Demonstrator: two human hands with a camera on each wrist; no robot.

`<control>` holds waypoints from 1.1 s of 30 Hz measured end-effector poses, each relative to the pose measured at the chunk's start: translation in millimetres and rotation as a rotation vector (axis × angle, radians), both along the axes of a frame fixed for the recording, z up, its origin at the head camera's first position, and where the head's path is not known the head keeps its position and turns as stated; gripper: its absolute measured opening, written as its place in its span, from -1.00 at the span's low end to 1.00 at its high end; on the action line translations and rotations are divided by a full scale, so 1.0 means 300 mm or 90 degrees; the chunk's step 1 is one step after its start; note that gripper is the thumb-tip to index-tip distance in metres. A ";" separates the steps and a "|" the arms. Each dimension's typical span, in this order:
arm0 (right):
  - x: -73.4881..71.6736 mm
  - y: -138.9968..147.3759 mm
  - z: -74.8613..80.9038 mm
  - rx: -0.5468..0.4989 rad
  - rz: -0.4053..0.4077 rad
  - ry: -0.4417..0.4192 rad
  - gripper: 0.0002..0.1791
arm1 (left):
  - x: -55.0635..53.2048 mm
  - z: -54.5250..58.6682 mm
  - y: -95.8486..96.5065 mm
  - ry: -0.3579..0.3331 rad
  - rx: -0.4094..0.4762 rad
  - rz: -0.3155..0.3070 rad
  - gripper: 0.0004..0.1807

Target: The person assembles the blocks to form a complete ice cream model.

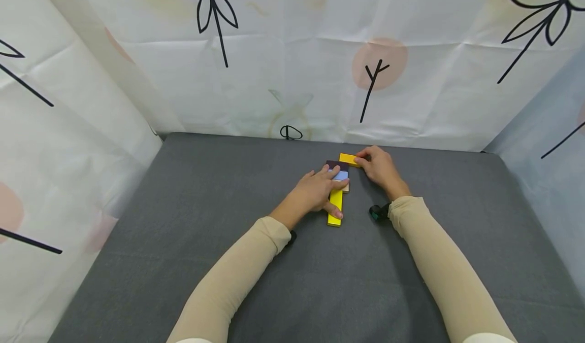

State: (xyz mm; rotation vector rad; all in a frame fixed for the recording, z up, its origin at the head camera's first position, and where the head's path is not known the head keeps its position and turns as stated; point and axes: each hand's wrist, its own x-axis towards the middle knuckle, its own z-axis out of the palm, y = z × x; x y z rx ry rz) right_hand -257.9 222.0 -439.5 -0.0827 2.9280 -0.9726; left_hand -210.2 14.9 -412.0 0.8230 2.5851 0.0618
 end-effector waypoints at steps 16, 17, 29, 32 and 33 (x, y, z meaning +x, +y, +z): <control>-0.024 -0.048 0.006 0.001 0.038 -0.009 -0.66 | -0.002 -0.001 -0.002 0.001 -0.001 -0.007 0.07; -0.026 -0.051 0.005 0.000 0.039 -0.009 -0.66 | -0.002 -0.001 -0.003 0.001 -0.002 -0.008 0.07; -0.036 -0.058 -0.001 -0.002 0.054 -0.008 -0.64 | -0.006 -0.008 -0.004 -0.007 0.019 -0.002 0.08; -0.035 -0.061 0.000 -0.001 0.056 -0.015 -0.63 | -0.006 -0.011 -0.006 -0.011 0.022 0.003 0.09; -0.034 -0.062 0.000 0.002 0.057 -0.015 -0.63 | -0.006 -0.012 -0.006 -0.012 0.024 0.003 0.09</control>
